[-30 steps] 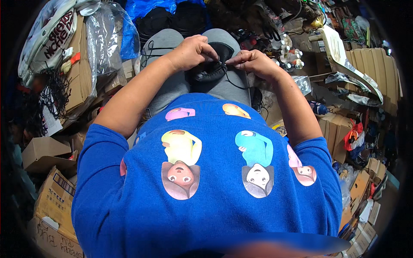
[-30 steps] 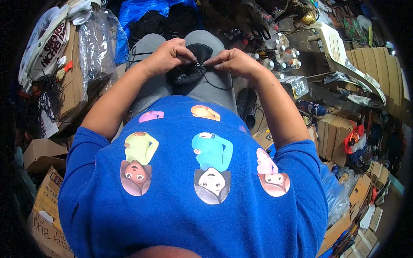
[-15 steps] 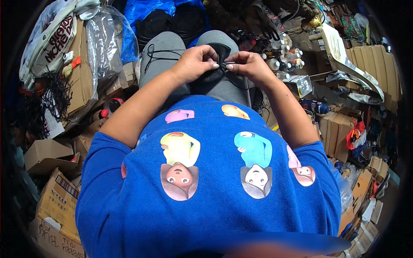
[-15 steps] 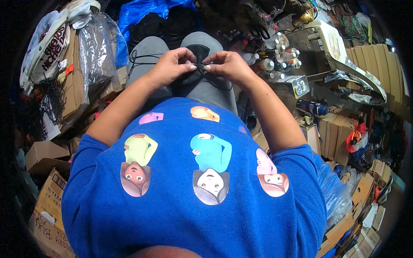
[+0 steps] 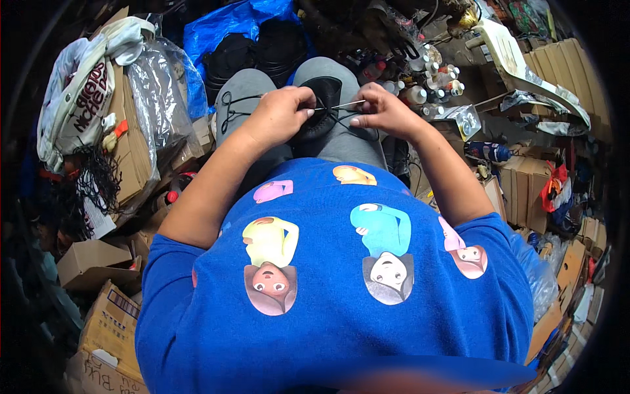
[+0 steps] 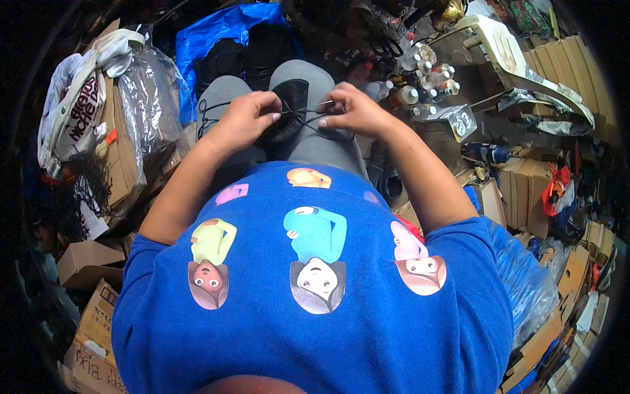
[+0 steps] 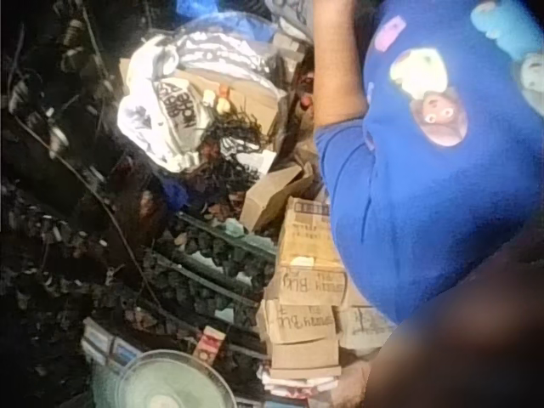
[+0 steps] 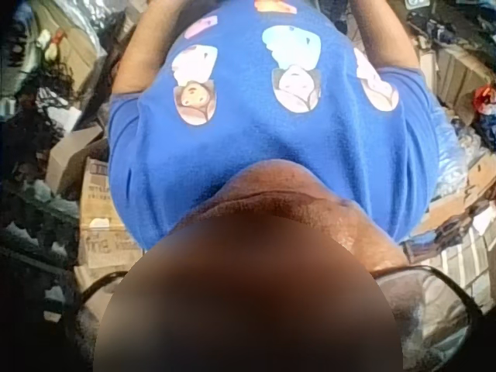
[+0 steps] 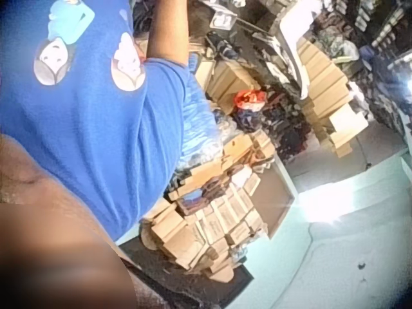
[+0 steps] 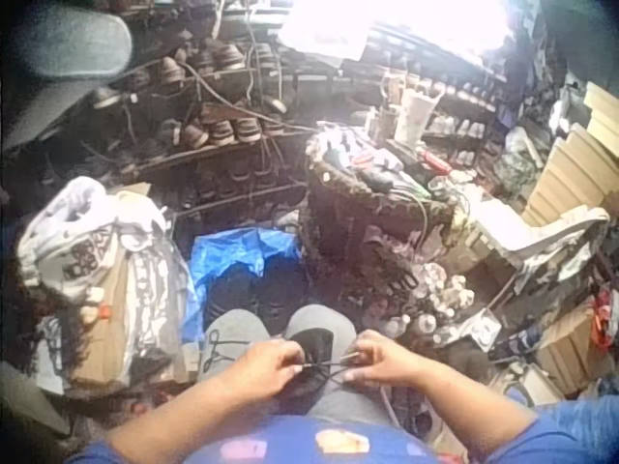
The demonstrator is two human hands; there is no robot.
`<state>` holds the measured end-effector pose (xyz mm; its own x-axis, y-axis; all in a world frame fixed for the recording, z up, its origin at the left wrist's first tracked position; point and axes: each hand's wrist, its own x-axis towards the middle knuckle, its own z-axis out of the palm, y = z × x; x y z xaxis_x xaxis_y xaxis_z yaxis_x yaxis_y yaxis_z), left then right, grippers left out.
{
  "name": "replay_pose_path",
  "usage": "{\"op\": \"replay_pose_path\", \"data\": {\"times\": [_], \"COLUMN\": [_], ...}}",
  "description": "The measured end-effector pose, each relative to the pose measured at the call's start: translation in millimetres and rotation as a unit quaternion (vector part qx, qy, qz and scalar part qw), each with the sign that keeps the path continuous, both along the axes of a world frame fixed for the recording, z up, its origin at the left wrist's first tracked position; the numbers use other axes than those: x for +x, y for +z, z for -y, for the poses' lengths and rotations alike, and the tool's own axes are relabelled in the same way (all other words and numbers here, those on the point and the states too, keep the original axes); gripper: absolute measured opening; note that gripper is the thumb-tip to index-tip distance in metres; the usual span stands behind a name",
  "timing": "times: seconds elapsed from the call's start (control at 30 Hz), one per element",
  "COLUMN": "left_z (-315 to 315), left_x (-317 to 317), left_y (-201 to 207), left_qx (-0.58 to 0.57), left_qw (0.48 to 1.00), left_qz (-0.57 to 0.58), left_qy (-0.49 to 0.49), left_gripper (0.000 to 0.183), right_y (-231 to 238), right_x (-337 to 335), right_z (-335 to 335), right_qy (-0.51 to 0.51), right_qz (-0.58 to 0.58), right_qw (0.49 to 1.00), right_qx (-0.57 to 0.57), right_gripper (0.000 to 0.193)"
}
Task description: Insert and thread a shoelace through the eyelets of a black shoe.
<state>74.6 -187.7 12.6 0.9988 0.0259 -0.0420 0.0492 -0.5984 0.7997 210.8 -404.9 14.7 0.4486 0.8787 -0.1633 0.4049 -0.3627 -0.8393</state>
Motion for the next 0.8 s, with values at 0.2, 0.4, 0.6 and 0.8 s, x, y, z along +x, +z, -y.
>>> {"op": "replay_pose_path", "data": {"times": [0.2, 0.4, 0.6, 0.8], "left_z": [7.6, 1.6, -2.8, -42.6], "left_x": [12.7, 16.3, 15.7, -20.5], "left_y": [12.8, 18.7, 10.7, -6.0], "left_qx": [0.043, 0.127, 0.087, 0.194], "left_qw": [0.997, 0.983, 0.988, 0.962], "left_qz": [-0.018, 0.046, 0.031, 0.122], "left_qy": [-0.064, -0.124, -0.123, -0.152], "left_gripper": [0.013, 0.012, 0.011, 0.014], "right_y": [26.2, 40.9, 41.1, 16.8], "right_x": [20.3, 30.6, -10.9, 5.3], "right_z": [15.9, -10.8, -35.9, -15.7], "right_qy": [-0.089, -0.068, 0.203, 0.204], "right_qz": [-0.105, 0.299, 0.415, 0.389], "right_qw": [0.990, 0.952, 0.880, 0.898], "right_qx": [0.013, -0.006, -0.112, -0.024], "right_gripper": [0.013, 0.014, 0.005, 0.005]}}
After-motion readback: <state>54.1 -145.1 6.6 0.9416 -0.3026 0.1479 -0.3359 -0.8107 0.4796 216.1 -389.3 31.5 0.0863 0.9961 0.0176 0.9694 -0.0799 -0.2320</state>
